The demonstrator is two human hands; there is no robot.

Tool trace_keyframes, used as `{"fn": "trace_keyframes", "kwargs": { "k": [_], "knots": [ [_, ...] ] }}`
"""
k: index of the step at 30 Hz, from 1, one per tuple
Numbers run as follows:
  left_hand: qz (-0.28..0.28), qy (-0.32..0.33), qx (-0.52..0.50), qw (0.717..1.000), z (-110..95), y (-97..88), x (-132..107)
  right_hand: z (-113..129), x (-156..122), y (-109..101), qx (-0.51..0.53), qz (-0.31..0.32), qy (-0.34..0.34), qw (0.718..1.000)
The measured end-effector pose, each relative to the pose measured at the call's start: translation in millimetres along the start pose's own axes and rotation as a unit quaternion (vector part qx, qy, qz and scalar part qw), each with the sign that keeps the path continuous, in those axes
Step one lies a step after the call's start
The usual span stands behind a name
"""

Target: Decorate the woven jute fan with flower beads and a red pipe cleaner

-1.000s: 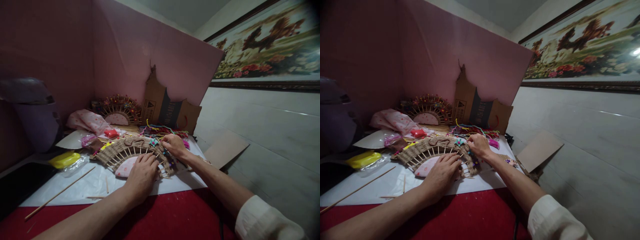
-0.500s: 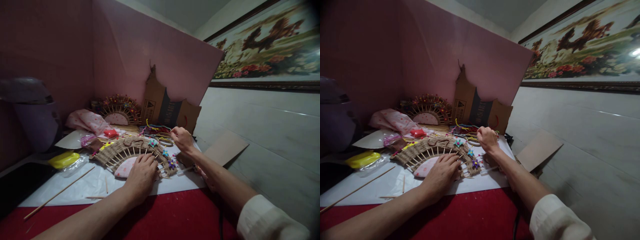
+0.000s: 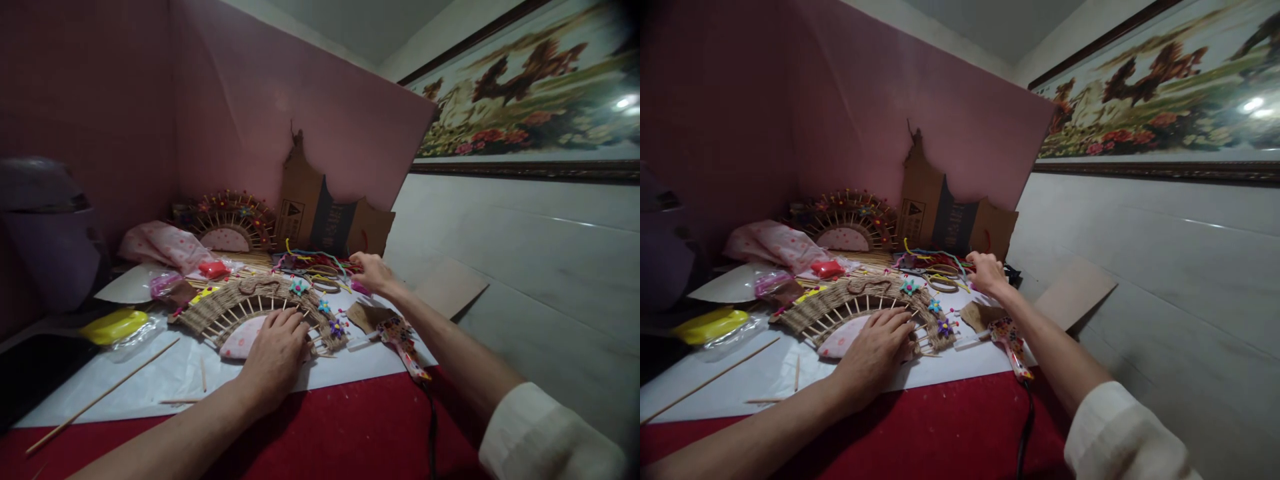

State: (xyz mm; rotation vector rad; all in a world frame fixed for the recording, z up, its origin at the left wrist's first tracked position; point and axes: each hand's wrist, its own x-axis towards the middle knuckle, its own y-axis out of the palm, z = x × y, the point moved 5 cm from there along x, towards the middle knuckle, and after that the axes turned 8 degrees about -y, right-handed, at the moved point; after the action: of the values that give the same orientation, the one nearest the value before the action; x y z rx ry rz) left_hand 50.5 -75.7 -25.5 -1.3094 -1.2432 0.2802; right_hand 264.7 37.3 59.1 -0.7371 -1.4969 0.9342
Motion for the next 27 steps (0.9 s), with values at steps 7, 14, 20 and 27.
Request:
{"fn": "trace_keyframes", "kwargs": {
  "k": [7, 14, 20, 27],
  "knots": [
    [-0.015, 0.002, -0.008, 1.0, 0, -0.7, 0, 18, -10, 12, 0.012, 0.024, -0.047, 0.999],
    [-0.013, 0.005, -0.005, 1.0, -1, -3.9, 1, 53, -25, 7, 0.088, 0.031, -0.151, 0.984],
    [-0.014, 0.006, -0.001, 1.0, -2, -3.8, 1, 87, -45, 16, 0.137, 0.011, -0.319, 0.938],
    [-0.02, 0.013, -0.005, 1.0, 2, 2.3, 1, 94, -48, 18, 0.105, 0.016, -0.322, 0.941]
  ]
}}
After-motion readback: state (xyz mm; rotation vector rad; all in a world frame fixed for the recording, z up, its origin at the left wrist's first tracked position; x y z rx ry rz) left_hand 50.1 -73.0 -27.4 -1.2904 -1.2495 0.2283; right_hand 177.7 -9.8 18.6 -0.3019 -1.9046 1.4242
